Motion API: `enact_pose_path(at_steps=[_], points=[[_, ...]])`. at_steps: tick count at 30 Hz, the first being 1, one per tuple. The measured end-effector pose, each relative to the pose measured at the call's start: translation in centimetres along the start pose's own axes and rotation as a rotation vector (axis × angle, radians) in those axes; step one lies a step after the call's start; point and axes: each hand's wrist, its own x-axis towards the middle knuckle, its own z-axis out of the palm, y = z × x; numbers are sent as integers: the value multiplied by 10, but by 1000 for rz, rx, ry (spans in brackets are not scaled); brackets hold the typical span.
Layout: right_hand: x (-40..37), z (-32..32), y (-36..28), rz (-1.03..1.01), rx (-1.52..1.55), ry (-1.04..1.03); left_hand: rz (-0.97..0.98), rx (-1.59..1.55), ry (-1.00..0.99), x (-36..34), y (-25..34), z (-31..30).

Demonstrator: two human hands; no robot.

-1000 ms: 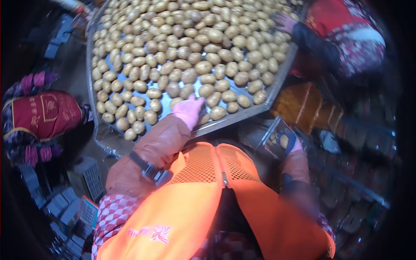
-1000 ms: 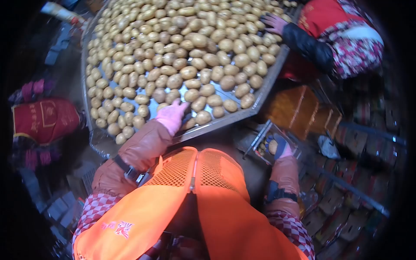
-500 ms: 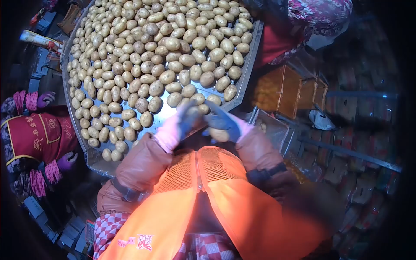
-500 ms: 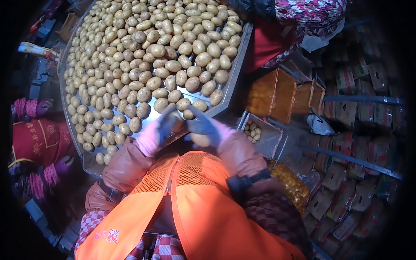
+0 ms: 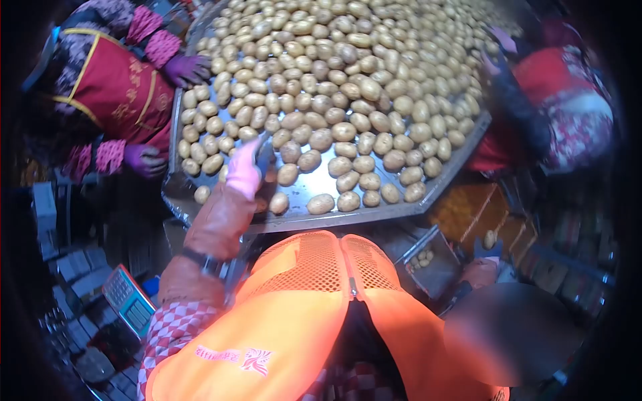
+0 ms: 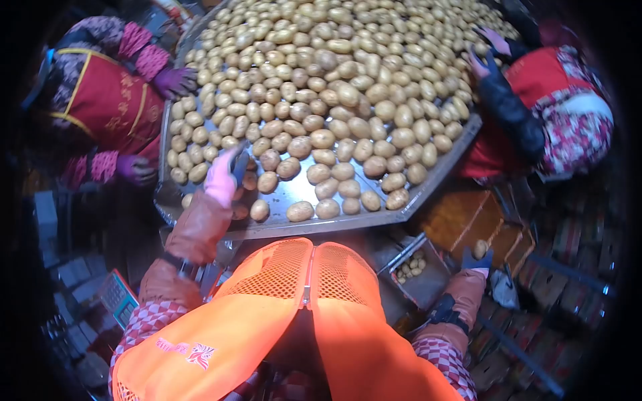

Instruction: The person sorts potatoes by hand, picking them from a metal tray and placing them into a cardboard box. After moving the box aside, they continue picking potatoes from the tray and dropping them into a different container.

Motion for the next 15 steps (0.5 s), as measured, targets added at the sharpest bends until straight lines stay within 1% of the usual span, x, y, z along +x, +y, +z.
enact_pose_path(at_steps=[1,2,3,4,5,6,7,8,9,10,11,12,13,14,15], points=[[18,12,45,68,-105,-114,299,294,259,23,-47,14],[33,36,30,428,554,73,92,67,160,34,-79,32],[38,60,-7,570,876,75,22,254,31,20,-70,32],[41,82,-60,731,1185,124,-23,445,-108,6,-60,32],[43,102,-97,597,1182,-77,197,578,-80,-22,-47,31],[45,123,-136,446,1171,-262,240,575,-86,-35,-63,30],[47,146,-147,234,1155,-509,286,572,-102,-47,-78,30],[27,147,-222,300,1084,-474,268,579,-99,-61,-80,28],[6,145,-296,363,1008,-428,63,468,-37,-72,-78,26],[3,164,-303,292,1034,-496,-139,351,23,-79,-76,26],[-2,183,-308,220,1059,-566,-148,348,21,-82,-69,30],[-15,184,-341,158,973,-656,-129,360,92,-82,-59,37],[-22,191,-360,12,872,-702,-112,368,162,-81,-53,45],[-30,197,-379,-135,776,-731,-72,448,-150,-77,-57,54],[-35,212,-383,-361,668,-710,356,554,-50,-82,-44,57]])
